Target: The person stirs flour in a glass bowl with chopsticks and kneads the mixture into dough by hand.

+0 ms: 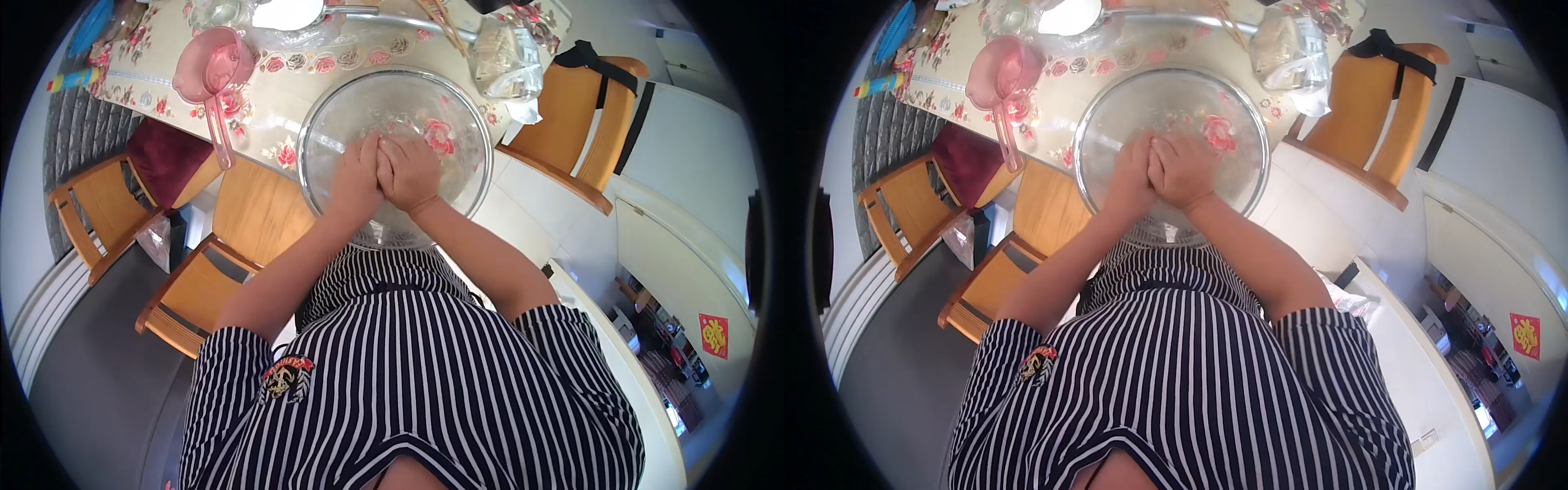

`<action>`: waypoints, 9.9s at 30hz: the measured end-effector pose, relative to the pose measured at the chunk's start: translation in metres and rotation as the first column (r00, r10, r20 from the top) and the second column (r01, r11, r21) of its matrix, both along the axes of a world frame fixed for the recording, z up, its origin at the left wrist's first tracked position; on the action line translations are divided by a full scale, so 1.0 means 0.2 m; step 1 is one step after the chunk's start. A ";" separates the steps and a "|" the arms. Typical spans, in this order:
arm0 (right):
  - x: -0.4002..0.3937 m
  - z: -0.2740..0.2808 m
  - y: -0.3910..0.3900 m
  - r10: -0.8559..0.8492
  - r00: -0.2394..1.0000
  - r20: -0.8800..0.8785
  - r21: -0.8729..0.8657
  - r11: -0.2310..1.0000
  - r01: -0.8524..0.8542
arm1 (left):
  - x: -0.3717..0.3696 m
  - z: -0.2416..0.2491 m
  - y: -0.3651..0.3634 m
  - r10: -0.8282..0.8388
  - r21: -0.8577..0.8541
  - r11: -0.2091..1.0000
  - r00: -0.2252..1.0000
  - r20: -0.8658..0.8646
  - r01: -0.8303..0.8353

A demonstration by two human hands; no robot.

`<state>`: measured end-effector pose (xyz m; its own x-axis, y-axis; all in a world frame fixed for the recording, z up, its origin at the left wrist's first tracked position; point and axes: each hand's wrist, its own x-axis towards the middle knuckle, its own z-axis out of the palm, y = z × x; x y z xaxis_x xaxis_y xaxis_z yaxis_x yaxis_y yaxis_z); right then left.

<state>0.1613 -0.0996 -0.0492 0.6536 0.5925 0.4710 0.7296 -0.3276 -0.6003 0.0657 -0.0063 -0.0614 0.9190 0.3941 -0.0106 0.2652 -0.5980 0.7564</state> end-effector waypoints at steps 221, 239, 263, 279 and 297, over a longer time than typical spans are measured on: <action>0.20 0.04 -0.07 0.053 0.961 -0.273 -0.519 0.832 -0.194 | 0.09 0.27 0.07 -0.195 0.037 0.978 0.966 -0.172 0.204; 0.35 -0.09 0.16 -0.128 0.922 -0.366 -0.578 0.807 -0.118 | 0.40 0.14 0.33 -0.353 -0.260 0.934 0.744 -0.568 0.245; 0.36 -0.16 0.12 -0.026 0.939 -0.343 -0.562 0.807 -0.183 | 0.33 0.20 0.24 -0.313 -0.075 0.946 0.829 -0.463 0.316; 0.24 -0.10 0.22 -0.048 0.986 -0.157 -0.528 0.848 -0.043 | 0.18 -0.04 0.22 0.028 -0.147 0.987 0.981 -0.190 -0.057; 0.19 -0.06 0.11 0.129 0.990 -0.065 -0.431 0.891 -0.144 | 0.12 -0.19 0.08 -0.015 0.175 0.984 1.000 -0.024 0.019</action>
<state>0.1989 -0.0779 -0.0622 0.5624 0.8173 0.1256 0.7677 -0.4597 -0.4464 0.0897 0.0099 -0.0985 0.9259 0.3759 0.0364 0.2695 -0.7253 0.6335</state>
